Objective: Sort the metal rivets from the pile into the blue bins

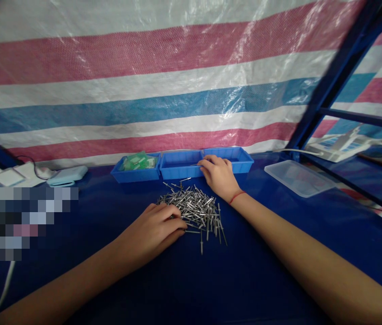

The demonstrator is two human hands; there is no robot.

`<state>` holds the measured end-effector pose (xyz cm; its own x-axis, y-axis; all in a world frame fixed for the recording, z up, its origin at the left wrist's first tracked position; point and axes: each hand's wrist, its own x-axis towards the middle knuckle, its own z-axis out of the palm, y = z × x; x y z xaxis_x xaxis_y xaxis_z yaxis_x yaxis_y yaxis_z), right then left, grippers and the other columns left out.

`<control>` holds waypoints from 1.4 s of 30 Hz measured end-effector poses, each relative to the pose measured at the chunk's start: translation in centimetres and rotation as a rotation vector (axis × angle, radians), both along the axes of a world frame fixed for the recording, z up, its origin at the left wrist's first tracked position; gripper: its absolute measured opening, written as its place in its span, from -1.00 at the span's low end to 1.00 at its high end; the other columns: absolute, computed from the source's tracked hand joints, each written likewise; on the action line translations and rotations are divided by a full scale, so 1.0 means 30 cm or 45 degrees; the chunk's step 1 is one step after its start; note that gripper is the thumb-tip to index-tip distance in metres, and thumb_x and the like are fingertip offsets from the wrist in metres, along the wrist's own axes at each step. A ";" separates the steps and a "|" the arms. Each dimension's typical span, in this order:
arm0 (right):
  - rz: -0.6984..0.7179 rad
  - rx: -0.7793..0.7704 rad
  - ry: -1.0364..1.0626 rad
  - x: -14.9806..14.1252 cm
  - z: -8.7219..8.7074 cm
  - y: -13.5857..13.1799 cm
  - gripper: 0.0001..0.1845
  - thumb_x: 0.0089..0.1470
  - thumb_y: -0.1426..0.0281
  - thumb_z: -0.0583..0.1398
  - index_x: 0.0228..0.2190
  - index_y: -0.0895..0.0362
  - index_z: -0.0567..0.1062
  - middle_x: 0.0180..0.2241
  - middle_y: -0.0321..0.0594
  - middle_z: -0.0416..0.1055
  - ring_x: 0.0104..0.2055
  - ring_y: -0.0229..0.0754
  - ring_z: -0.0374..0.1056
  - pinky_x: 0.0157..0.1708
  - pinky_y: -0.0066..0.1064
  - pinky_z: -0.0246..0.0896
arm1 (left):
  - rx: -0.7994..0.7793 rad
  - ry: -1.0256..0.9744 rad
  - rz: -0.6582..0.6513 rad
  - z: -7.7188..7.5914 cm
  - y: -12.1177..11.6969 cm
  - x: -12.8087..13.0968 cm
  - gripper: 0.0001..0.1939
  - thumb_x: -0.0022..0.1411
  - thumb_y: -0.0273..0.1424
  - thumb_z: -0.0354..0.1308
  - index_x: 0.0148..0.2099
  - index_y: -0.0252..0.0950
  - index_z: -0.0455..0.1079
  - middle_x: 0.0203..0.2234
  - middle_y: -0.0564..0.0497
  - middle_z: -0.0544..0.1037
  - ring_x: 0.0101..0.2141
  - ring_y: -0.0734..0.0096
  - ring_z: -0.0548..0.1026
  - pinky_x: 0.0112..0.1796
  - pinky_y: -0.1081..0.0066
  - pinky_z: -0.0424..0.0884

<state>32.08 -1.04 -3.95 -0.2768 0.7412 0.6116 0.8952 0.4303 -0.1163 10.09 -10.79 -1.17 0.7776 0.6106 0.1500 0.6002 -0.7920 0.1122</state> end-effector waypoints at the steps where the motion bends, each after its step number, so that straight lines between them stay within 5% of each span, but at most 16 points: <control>1: 0.004 0.000 0.010 0.000 -0.002 0.001 -0.74 0.17 0.40 0.02 -0.17 0.09 0.46 -0.07 -0.06 0.40 -0.09 -0.01 0.32 -0.09 -0.12 0.07 | -0.003 0.005 0.002 0.001 -0.001 0.000 -0.80 0.29 -0.41 -0.01 -0.20 -0.25 0.45 -0.26 -0.02 0.45 -0.26 0.30 0.39 -0.23 0.25 0.25; 11: 0.012 -0.012 0.053 0.033 0.015 0.008 -0.61 0.07 0.34 0.11 -0.04 0.18 0.34 -0.05 -0.03 0.38 -0.03 -0.01 0.31 -0.04 -0.17 0.14 | 0.029 0.021 0.005 -0.010 0.003 0.000 -0.82 0.30 -0.40 0.00 -0.23 -0.26 0.43 -0.28 0.01 0.45 -0.27 0.31 0.40 -0.25 0.26 0.25; 20: -0.025 -0.025 0.065 0.081 0.011 0.012 -0.81 0.04 0.45 0.07 -0.30 0.18 0.44 -0.32 -0.10 0.50 -0.27 -0.02 0.40 -0.11 -0.16 0.18 | 0.015 0.036 -0.004 -0.005 0.002 0.001 -0.85 0.30 -0.41 0.00 -0.24 -0.28 0.40 -0.27 0.00 0.44 -0.25 0.30 0.39 -0.25 0.27 0.25; 27: -0.012 0.026 0.139 0.032 0.104 -0.097 -0.77 0.05 0.41 0.10 -0.24 0.22 0.44 -0.24 -0.06 0.47 -0.16 -0.02 0.36 -0.09 -0.19 0.17 | -0.110 -0.109 -0.009 0.007 0.013 -0.018 -0.81 0.32 -0.39 -0.07 -0.27 -0.28 0.36 -0.34 0.03 0.43 -0.27 0.35 0.39 -0.24 0.30 0.26; 31: 0.224 -0.244 0.219 -0.037 0.171 -0.217 -0.84 0.07 0.42 0.09 -0.39 0.16 0.48 -0.35 -0.18 0.49 -0.29 -0.15 0.38 -0.20 -0.29 0.20 | -0.227 -0.284 -0.008 0.011 0.025 -0.020 -0.87 0.28 -0.44 -0.03 -0.30 -0.28 0.32 -0.39 0.07 0.43 -0.31 0.43 0.40 -0.26 0.38 0.27; 35: 0.383 -0.653 0.323 -0.092 0.177 -0.286 -0.83 0.09 0.37 0.10 -0.40 0.13 0.48 -0.46 -0.27 0.44 -0.43 -0.25 0.33 -0.38 -0.37 0.18 | -0.285 -0.470 0.073 0.028 0.029 -0.017 -0.90 0.27 -0.46 0.00 -0.29 -0.29 0.31 -0.45 0.10 0.42 -0.43 0.52 0.38 -0.35 0.48 0.26; 39: 0.539 -1.067 0.878 -0.116 0.144 -0.283 -0.75 0.10 0.26 0.11 -0.44 0.17 0.44 -0.52 -0.30 0.37 -0.50 -0.34 0.26 -0.48 -0.46 0.16 | -0.144 -0.628 0.175 0.032 0.033 -0.025 -0.91 0.28 -0.44 -0.01 -0.25 -0.28 0.32 -0.41 0.08 0.41 -0.37 0.49 0.39 -0.30 0.45 0.27; 42: 0.603 -1.181 1.198 -0.123 0.135 -0.277 -0.76 0.06 0.25 0.16 -0.46 0.18 0.43 -0.53 -0.32 0.35 -0.52 -0.39 0.23 -0.48 -0.50 0.16 | -0.068 -0.647 0.161 0.028 0.036 -0.030 -0.91 0.29 -0.44 -0.01 -0.22 -0.27 0.32 -0.37 0.06 0.41 -0.34 0.47 0.39 -0.26 0.43 0.27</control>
<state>28.40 -9.35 0.10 -0.3763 0.9251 0.0513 0.1173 0.1025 -0.9878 9.17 -9.71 -0.34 0.5343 0.7122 0.4554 0.5502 -0.7020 0.4523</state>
